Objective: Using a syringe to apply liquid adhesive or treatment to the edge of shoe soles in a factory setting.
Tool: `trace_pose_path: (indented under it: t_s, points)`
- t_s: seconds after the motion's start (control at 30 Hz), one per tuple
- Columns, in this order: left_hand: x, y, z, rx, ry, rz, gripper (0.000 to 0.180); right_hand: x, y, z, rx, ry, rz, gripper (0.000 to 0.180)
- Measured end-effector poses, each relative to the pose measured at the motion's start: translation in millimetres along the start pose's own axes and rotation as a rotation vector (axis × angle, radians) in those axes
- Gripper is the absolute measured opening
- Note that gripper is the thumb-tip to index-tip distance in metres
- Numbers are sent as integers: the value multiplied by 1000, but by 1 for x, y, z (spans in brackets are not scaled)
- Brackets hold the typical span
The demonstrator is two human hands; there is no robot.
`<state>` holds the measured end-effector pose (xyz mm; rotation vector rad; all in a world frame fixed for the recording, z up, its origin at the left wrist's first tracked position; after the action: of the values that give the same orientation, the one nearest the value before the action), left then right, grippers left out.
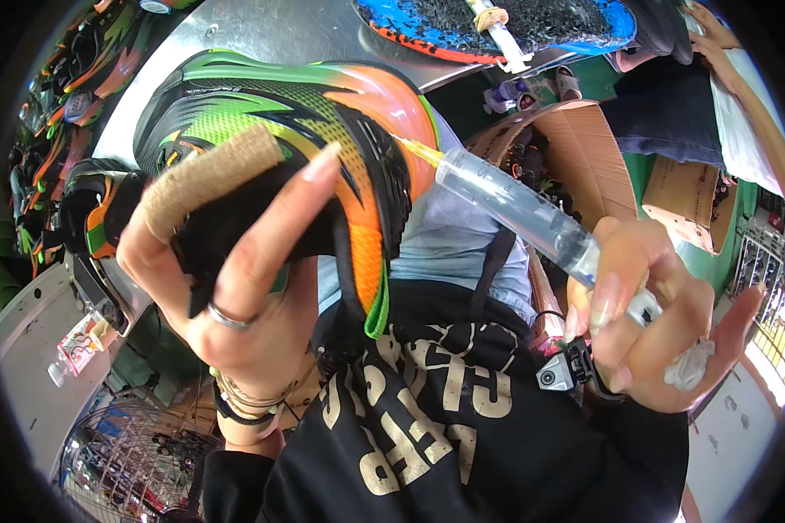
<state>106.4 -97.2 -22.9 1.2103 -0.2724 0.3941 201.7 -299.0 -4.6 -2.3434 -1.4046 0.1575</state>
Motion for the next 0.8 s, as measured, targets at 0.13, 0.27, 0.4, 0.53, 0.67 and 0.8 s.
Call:
trace_pose_path:
  t_s: [0.13,0.27,0.4,0.53,0.67,0.8]
  points:
    - [20,6,-8,13,-5,-96,56,6,-7,0,-18,85,20,82]
    - [40,14,-17,-20,6,-152,63,6,-10,0,-102,171,44,81]
    - [54,11,-32,-173,139,-205,66,9,-4,15,-209,319,6,81]
    - [74,14,-46,-274,250,-264,60,31,-16,14,-331,402,124,78]
    - [90,18,-55,-331,347,-276,50,41,-12,26,-476,743,8,76]
    - [102,13,-68,-415,329,-327,50,45,-15,25,-593,471,30,74]
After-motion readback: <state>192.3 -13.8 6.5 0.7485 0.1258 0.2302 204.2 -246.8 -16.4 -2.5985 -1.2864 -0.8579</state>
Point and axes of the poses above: each hand's wrist, its own x-axis towards the middle knuckle, its own y-axis out of the back of the hand, z = x × y, the point moved 5 cm from there along x, towards the middle knuckle, and after that the axes turned 12 degrees about -z, right-handed, at the moved point
